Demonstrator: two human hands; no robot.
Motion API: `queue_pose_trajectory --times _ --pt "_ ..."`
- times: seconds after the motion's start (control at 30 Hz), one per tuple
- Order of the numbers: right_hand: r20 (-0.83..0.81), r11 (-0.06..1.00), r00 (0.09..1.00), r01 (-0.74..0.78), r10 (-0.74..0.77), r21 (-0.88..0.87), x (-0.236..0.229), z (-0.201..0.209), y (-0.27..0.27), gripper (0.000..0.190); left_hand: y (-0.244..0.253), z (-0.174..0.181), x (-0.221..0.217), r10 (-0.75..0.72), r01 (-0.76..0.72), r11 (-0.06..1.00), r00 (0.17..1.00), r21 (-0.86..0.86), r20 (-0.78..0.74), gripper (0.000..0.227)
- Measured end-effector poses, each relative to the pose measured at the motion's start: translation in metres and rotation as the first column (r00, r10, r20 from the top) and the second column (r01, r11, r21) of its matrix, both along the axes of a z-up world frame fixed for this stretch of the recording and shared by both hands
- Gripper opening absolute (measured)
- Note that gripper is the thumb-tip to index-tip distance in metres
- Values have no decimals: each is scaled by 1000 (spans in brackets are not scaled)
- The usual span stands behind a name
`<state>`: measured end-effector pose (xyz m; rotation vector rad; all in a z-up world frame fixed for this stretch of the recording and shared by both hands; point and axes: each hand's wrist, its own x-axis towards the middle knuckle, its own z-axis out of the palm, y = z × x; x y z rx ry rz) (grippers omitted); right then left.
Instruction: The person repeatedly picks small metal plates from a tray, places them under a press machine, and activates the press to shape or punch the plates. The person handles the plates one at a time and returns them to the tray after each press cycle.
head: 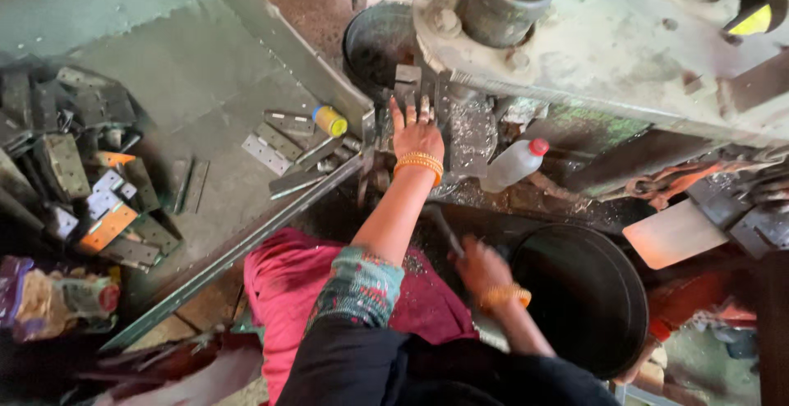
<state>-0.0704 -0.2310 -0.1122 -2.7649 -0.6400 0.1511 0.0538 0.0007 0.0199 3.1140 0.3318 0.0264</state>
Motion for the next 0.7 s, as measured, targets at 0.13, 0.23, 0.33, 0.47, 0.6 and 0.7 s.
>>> queue_pose_trajectory --times 0.13,0.23,0.33,0.47,0.6,0.7 --pt "-219 989 971 115 -92 95 -11 9 11 28 6 3 10 8 -8 999 1000 -39 -11 45" --pt "-150 996 985 88 -83 24 -34 29 10 25 4 1 -1 -3 1 999 999 -39 -53 42" --pt "64 992 996 71 -65 -101 -24 71 23 31 5 2 -21 -35 43 999 972 -25 233 45" --pt "120 993 986 118 -114 -26 -24 125 34 40 2 -32 -93 -173 185 983 946 -18 275 59" --pt "80 990 987 137 -137 4 -21 148 47 38 20 -37 -112 -326 439 892 791 -108 518 22" --pt "16 988 988 155 -155 -24 -16 147 47 36 -3 -14 -71 -205 305 949 792 -82 574 34"
